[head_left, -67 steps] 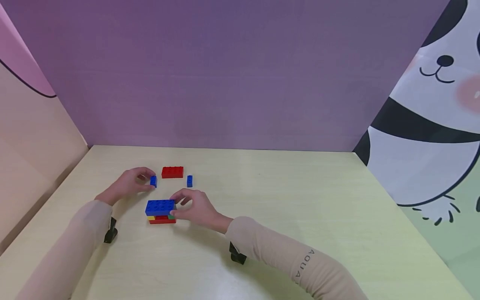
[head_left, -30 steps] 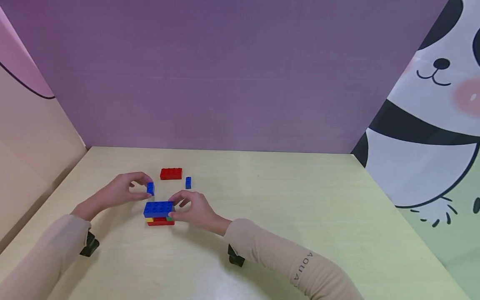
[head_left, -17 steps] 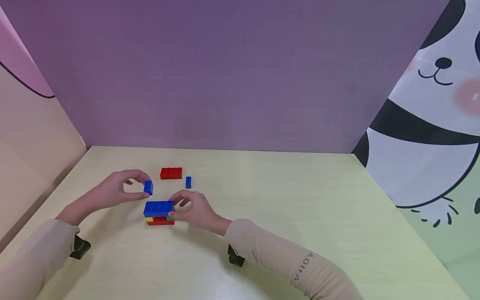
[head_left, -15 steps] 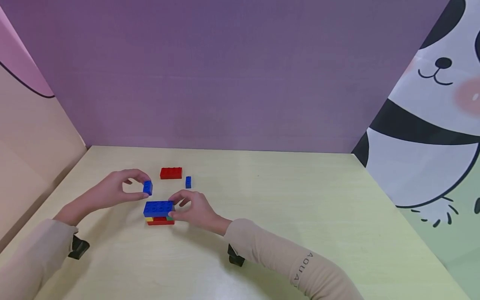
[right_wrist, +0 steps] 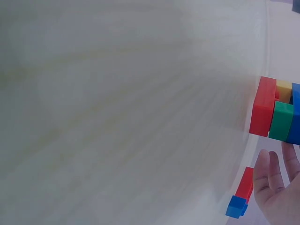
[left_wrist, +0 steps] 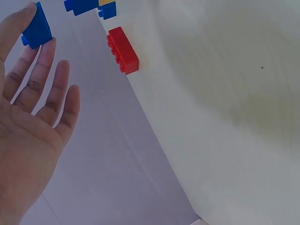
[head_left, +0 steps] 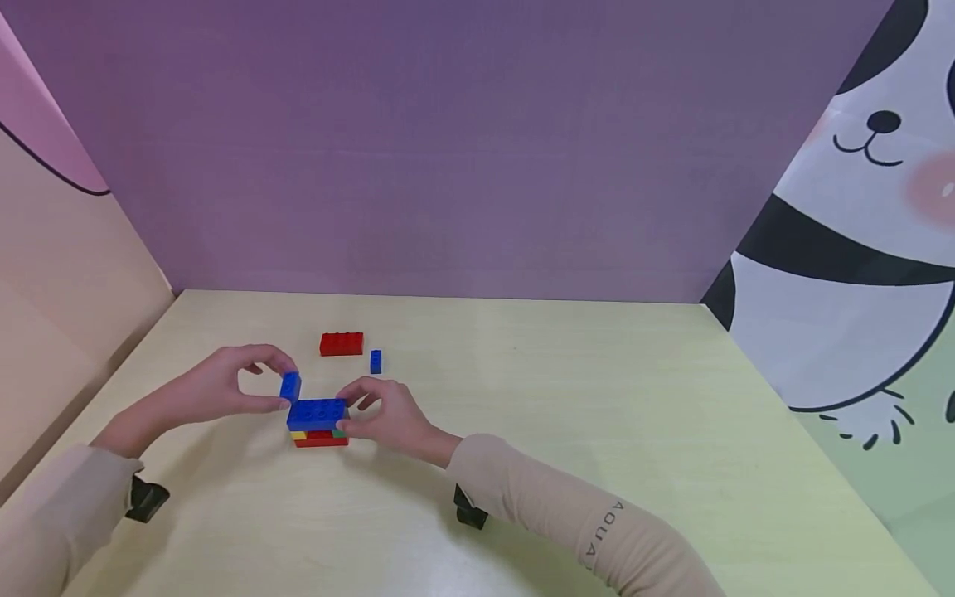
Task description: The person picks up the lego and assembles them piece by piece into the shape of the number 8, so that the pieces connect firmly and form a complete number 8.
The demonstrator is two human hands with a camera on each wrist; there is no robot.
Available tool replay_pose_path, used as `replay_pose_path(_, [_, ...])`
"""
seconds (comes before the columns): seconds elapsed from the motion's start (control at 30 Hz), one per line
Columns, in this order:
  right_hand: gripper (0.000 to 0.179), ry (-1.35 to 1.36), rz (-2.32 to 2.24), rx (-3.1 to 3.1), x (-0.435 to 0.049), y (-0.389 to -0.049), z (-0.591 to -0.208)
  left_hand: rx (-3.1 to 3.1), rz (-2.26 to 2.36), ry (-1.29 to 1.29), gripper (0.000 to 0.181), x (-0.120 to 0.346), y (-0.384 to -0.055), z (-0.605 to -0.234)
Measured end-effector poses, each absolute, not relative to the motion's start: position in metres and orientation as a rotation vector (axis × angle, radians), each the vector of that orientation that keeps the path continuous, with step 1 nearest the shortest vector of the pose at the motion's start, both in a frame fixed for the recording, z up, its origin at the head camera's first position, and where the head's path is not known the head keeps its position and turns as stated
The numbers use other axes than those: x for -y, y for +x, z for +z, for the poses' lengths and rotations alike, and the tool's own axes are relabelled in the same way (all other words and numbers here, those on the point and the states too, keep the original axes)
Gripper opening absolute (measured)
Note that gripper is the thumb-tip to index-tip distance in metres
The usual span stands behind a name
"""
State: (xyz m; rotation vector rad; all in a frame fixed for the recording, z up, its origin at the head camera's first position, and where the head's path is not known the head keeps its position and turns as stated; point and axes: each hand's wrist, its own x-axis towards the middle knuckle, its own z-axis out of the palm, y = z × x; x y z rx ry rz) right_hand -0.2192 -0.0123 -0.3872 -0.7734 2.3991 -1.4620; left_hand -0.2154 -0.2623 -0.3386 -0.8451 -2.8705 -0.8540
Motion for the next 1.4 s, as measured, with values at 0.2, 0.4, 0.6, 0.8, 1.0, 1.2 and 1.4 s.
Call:
replay_pose_path(0.2, [0.032,-0.773,-1.458,-2.398,0.013,-0.22,-0.388,2.884,-0.883,-0.872,0.035,0.264,-0.213,-0.342])
replay_pose_path(0.4, [0.031,-0.802,-1.466,-2.393,0.012,-0.219,-0.387,2.895,-0.914,-0.894,0.035,0.265,-0.212,-0.346])
replay_pose_path(0.6, [0.031,-0.788,-1.471,-2.387,0.013,-0.22,-0.388,2.906,-0.939,-0.891,0.035,0.264,-0.21,-0.349])
replay_pose_path(0.8, [0.032,-0.753,-1.468,-2.392,0.013,-0.219,-0.387,2.907,-0.971,-0.895,0.034,0.263,-0.211,-0.352])
replay_pose_path(1.0, [0.033,-0.752,-1.466,-2.391,0.012,-0.218,-0.386,2.886,-0.923,-0.931,0.034,0.262,-0.211,-0.352])
replay_pose_path(1.2, [0.033,-0.756,-1.464,-2.393,0.013,-0.218,-0.386,2.869,-0.855,-0.964,0.035,0.26,-0.21,-0.346])
replay_pose_path(1.4, [0.033,-0.744,-1.461,-2.397,0.013,-0.219,-0.386,2.861,-0.825,-0.976,0.035,0.26,-0.211,-0.346])
